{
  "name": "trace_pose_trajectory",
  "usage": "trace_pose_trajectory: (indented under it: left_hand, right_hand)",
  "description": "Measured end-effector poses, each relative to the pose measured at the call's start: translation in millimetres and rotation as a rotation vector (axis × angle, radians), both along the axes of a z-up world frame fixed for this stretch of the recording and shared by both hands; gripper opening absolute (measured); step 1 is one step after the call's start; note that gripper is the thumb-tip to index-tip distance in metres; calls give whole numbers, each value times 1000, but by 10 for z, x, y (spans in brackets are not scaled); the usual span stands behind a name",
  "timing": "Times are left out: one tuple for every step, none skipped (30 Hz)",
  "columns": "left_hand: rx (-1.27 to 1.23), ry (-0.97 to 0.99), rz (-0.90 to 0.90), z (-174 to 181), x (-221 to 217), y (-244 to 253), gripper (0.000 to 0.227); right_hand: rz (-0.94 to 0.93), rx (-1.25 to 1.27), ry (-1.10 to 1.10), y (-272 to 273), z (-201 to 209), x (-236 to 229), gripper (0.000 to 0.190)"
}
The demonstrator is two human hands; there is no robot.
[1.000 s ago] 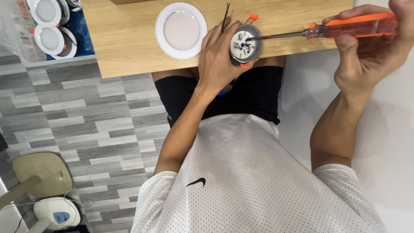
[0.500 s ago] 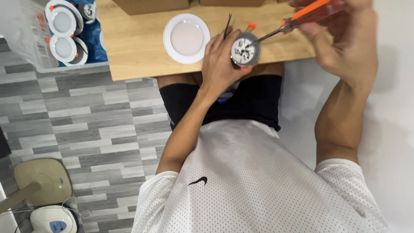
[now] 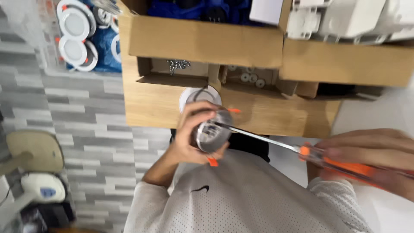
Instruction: The person assembles a white electrical box with a blue component using a screwdriver. They then handle a circular LED light fixture, placing it on the table and manipulating its wires.
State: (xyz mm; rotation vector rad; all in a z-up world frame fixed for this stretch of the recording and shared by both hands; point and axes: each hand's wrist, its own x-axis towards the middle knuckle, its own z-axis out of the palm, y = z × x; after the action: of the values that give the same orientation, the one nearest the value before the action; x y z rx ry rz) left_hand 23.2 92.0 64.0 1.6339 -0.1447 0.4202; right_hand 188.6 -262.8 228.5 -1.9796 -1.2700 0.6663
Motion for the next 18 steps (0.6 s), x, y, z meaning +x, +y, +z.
trace_pose_trajectory:
  left_hand:
    - [1,26,-9,180,92,102,73]
    - [1,53,-17,403,160,201,65]
    - [-2,60,-4,572,230,262,65]
    - [-42,128,-34,769,276,320,68]
    - [-83,192,-58,974,307,366,75]
    - [-87,195,-39,1213,322,353,75]
    - [-74,227,-11,1448,367,376,63]
    - [-61,260,16,1681,404,397,57]
    - [-52,248,42,1781,412,432,57]
    - [-109,228,58,1859,416,458,68]
    - [-167,213,64,1923,393,482,81]
    - [-159,207,80,2035,410,516,81]
    - [-180,195,69,2123,392,529,79]
    - [-200,183,58,2176,371,538,77]
    - [-203,189,64,2221,350,578,77]
    - [-235,202,43,2239,331,611,76]
    - [-270,221,22,2241,293,621,75]
    - [-276,232,29,2283,271,597,75]
  right_hand:
    - [-37,-115,162,9,92,103,54]
    - [-75,-230,323,14,228,183,46]
    - [-62,-235,328,298,269,183,46]
    - [-116,99,9,575,337,152,27]
    - [-166,439,-317,844,417,114,18]
    - [-147,440,-309,916,650,20,18]
    - [-305,375,-236,1006,869,-63,18]
    - [-461,307,-161,1089,1084,-157,21]
    - [-437,323,-165,1114,1179,-67,21]
    - [-388,311,-197,1134,1253,19,23]
    - [-349,295,-225,1142,1311,58,25]
    - [-335,307,-226,1156,1389,87,25]
    - [-313,229,-262,1150,1450,78,24]
    - [-291,151,-300,1140,1477,67,24]
    - [-285,148,-294,1147,1468,43,24]
    - [-249,91,-361,1149,1433,20,24]
    - [-212,31,-423,1128,1384,-19,25]
    - [-206,25,-411,1140,1393,-74,25]
